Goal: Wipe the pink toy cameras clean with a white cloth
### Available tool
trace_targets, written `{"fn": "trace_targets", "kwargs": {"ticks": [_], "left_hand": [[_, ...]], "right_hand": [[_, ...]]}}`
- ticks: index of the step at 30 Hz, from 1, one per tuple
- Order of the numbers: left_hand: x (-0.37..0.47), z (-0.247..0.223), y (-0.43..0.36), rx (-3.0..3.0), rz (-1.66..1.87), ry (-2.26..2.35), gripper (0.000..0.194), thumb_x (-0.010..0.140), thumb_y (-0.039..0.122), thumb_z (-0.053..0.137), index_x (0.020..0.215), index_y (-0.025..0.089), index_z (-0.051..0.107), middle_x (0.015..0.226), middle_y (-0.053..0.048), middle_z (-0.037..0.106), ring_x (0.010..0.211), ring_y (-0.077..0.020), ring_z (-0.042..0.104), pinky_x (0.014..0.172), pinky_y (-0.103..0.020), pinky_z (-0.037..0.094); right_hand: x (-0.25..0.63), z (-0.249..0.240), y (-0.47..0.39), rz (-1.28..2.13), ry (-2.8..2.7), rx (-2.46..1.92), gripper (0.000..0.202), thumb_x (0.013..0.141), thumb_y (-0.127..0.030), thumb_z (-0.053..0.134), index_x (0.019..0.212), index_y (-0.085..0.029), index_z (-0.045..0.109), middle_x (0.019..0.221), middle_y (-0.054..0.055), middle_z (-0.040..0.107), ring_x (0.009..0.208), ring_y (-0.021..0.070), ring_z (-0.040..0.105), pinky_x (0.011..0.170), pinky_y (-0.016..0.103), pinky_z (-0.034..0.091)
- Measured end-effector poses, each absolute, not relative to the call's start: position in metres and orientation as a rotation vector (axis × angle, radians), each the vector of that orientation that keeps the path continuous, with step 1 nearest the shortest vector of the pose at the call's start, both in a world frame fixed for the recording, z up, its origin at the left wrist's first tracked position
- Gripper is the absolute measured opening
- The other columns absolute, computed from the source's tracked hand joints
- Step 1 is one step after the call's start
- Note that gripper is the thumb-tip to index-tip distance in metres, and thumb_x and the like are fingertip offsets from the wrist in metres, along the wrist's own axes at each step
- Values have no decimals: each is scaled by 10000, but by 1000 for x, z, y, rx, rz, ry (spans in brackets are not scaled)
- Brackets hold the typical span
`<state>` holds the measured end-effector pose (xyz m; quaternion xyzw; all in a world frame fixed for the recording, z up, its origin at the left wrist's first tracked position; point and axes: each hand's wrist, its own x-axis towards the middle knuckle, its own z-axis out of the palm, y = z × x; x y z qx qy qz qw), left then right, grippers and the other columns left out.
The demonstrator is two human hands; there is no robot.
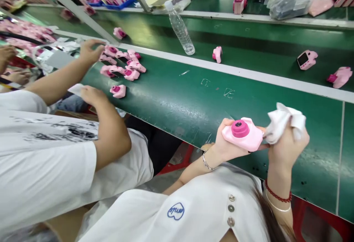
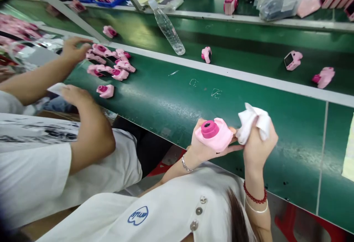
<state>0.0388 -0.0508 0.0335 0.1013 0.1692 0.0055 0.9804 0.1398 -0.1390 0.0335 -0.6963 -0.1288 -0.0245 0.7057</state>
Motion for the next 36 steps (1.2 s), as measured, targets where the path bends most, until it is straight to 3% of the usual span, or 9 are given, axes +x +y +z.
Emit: {"fn": "trace_targets", "kwargs": {"ticks": [4,8,12,14,17,21,26,31,36], "left_hand": [[38,25,-42,350,-128,170,627,576,634,631,974,151,659,1052,-182,716,899,-350,689,864,-486,491],[30,14,-30,644,-167,-20,876,531,589,775,1291,200,576,1046,-124,702,815,-300,700,730,-419,540],[22,15,-25,1296,70,-203,1150,590,209,769,1601,302,227,1306,-85,586,1192,-261,594,1043,-412,468],[21,17,-24,1529,84,-265,1251,606,193,739,1636,293,35,1394,-94,520,1278,-278,537,1102,-420,424],[25,16,-24,1784,93,-225,1260,637,227,708,1635,249,-62,1534,-132,384,1352,-330,457,1150,-456,377],[37,5,-24,1895,360,-168,1259,669,253,727,1630,265,-87,1434,-129,429,1300,-317,431,1151,-486,358],[40,11,-29,1655,495,47,1088,728,277,768,1627,320,157,1312,-81,474,1138,-228,484,1042,-383,431],[32,42,-37,1472,452,182,924,640,272,852,1489,273,489,1263,-71,535,1142,-240,484,1081,-366,398],[46,42,-51,1042,383,324,542,797,556,699,1216,217,641,1024,-15,556,789,-129,517,754,-238,442]], "right_hand": [[147,35,-153,148,-19,-1220,263,653,-406,735,824,-252,606,761,-42,518,644,132,503,622,293,468],[146,36,-173,245,32,-1186,333,593,-450,808,755,-249,598,650,-73,417,554,113,424,581,288,472],[136,36,-186,291,-114,-1460,259,716,-421,789,873,-231,707,736,-27,559,609,127,500,546,269,419],[131,35,-184,315,-203,-1603,267,784,-446,755,915,-216,729,760,-7,610,634,137,534,531,260,402],[124,35,-174,264,-434,-1714,282,878,-458,683,765,-200,671,634,-33,541,551,115,477,495,244,373],[107,37,-160,-195,-899,-1741,247,928,-184,604,681,-191,601,621,-41,510,533,75,457,504,214,349],[91,27,-172,-243,-1224,-1595,292,891,-56,562,1058,-214,741,748,-14,637,598,78,577,526,202,402],[106,15,-190,-222,-561,-1554,122,878,-208,667,762,-228,700,646,-33,545,528,122,441,487,286,376],[112,25,-182,-179,-313,-1558,165,938,-292,608,788,-252,664,723,-24,500,620,146,423,568,317,387]]}}
